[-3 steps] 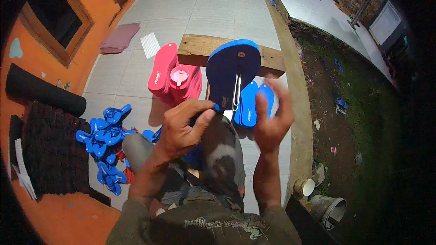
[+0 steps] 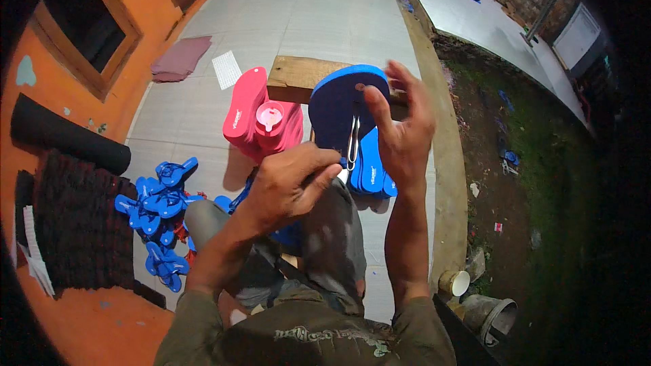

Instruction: The person assembles sandals by inserting straps into the precut holes of blue foam soles using a metal tool.

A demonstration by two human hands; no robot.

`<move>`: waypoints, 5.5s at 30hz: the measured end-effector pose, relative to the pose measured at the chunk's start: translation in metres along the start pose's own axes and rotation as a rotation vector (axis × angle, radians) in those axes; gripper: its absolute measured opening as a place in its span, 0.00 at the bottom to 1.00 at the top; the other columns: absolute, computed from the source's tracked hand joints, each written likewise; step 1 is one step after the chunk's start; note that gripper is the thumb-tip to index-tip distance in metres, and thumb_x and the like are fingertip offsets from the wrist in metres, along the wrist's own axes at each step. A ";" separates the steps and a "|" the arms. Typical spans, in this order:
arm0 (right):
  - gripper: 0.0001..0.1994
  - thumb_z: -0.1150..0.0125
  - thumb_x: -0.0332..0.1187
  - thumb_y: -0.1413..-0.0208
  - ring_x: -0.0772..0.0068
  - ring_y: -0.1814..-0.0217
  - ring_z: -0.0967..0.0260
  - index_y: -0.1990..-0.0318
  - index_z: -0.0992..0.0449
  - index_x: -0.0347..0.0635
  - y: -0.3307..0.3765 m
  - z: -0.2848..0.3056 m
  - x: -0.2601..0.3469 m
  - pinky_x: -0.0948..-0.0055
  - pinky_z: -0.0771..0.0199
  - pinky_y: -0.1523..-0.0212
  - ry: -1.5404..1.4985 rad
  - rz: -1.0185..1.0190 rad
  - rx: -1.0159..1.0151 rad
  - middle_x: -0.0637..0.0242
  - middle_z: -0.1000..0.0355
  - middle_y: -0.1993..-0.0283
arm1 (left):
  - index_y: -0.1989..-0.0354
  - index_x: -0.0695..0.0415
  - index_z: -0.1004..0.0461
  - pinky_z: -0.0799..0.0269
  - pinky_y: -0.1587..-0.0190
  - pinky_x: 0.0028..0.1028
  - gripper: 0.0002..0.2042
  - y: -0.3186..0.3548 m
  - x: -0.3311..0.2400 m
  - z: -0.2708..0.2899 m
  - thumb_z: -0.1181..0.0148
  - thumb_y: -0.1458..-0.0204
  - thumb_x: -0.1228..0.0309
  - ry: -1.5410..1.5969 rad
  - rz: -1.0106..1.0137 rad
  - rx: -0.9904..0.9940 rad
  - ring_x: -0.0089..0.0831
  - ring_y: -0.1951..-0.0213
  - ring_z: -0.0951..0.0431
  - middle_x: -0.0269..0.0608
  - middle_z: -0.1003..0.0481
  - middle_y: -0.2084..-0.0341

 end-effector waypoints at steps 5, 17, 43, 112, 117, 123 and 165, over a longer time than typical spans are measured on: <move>0.16 0.41 0.43 0.53 0.69 0.74 0.31 0.68 0.28 0.36 -0.012 -0.010 -0.009 0.73 0.33 0.70 -0.080 -0.198 0.228 0.61 0.30 0.76 | 0.71 0.61 0.30 0.38 0.78 0.28 0.04 -0.005 0.002 -0.007 0.45 0.55 0.76 -0.105 -0.125 0.031 0.35 0.81 0.32 0.42 0.34 0.82; 0.16 0.42 0.42 0.52 0.73 0.74 0.34 0.69 0.27 0.35 0.023 -0.004 0.002 0.75 0.35 0.71 -0.251 -0.245 0.262 0.64 0.30 0.76 | 0.64 0.62 0.31 0.34 0.64 0.33 0.11 -0.017 -0.012 0.010 0.47 0.53 0.70 -0.316 0.005 0.314 0.40 0.67 0.29 0.45 0.32 0.69; 0.15 0.50 0.15 0.58 0.70 0.54 0.37 0.59 0.32 0.34 0.155 0.012 0.005 0.73 0.35 0.54 -0.703 -0.576 0.005 0.63 0.36 0.55 | 0.74 0.61 0.35 0.38 0.77 0.24 0.23 0.137 0.033 -0.065 0.44 0.56 0.49 0.468 0.442 -0.288 0.23 0.82 0.37 0.36 0.36 0.87; 0.09 0.47 0.28 0.50 0.79 0.72 0.35 0.61 0.29 0.37 0.238 -0.041 -0.033 0.79 0.34 0.72 -0.258 -0.760 0.330 0.64 0.30 0.74 | 0.64 0.65 0.28 0.36 0.65 0.21 0.12 0.147 0.102 -0.078 0.48 0.49 0.67 0.750 0.890 -0.205 0.19 0.70 0.32 0.34 0.29 0.73; 0.07 0.49 0.26 0.49 0.80 0.76 0.36 0.63 0.29 0.36 0.237 0.042 -0.034 0.81 0.34 0.73 -0.056 -0.728 0.437 0.67 0.32 0.74 | 0.67 0.64 0.30 0.35 0.76 0.21 0.09 0.169 0.087 -0.010 0.49 0.49 0.70 0.418 0.907 0.311 0.22 0.80 0.31 0.37 0.29 0.81; 0.05 0.47 0.23 0.53 0.74 0.71 0.35 0.67 0.33 0.34 0.186 0.062 -0.037 0.76 0.32 0.68 -0.410 -0.623 -0.156 0.62 0.35 0.70 | 0.72 0.61 0.35 0.40 0.79 0.21 0.08 0.113 0.089 0.063 0.48 0.50 0.69 0.832 0.677 -0.408 0.21 0.83 0.37 0.33 0.36 0.85; 0.11 0.52 0.36 0.44 0.89 0.81 0.48 0.69 0.29 0.37 0.102 -0.033 -0.024 0.85 0.50 0.81 -0.100 -0.351 0.063 0.75 0.39 0.79 | 0.68 0.61 0.30 0.33 0.71 0.20 0.20 -0.087 0.045 -0.009 0.39 0.57 0.55 0.349 0.187 -0.088 0.19 0.73 0.29 0.36 0.28 0.77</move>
Point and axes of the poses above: each hand's wrist, its own y-axis away from the middle knuckle, its own z-axis out of the back of the hand, x = y × z, the point moved 3 cm from there along -y, towards the middle knuckle
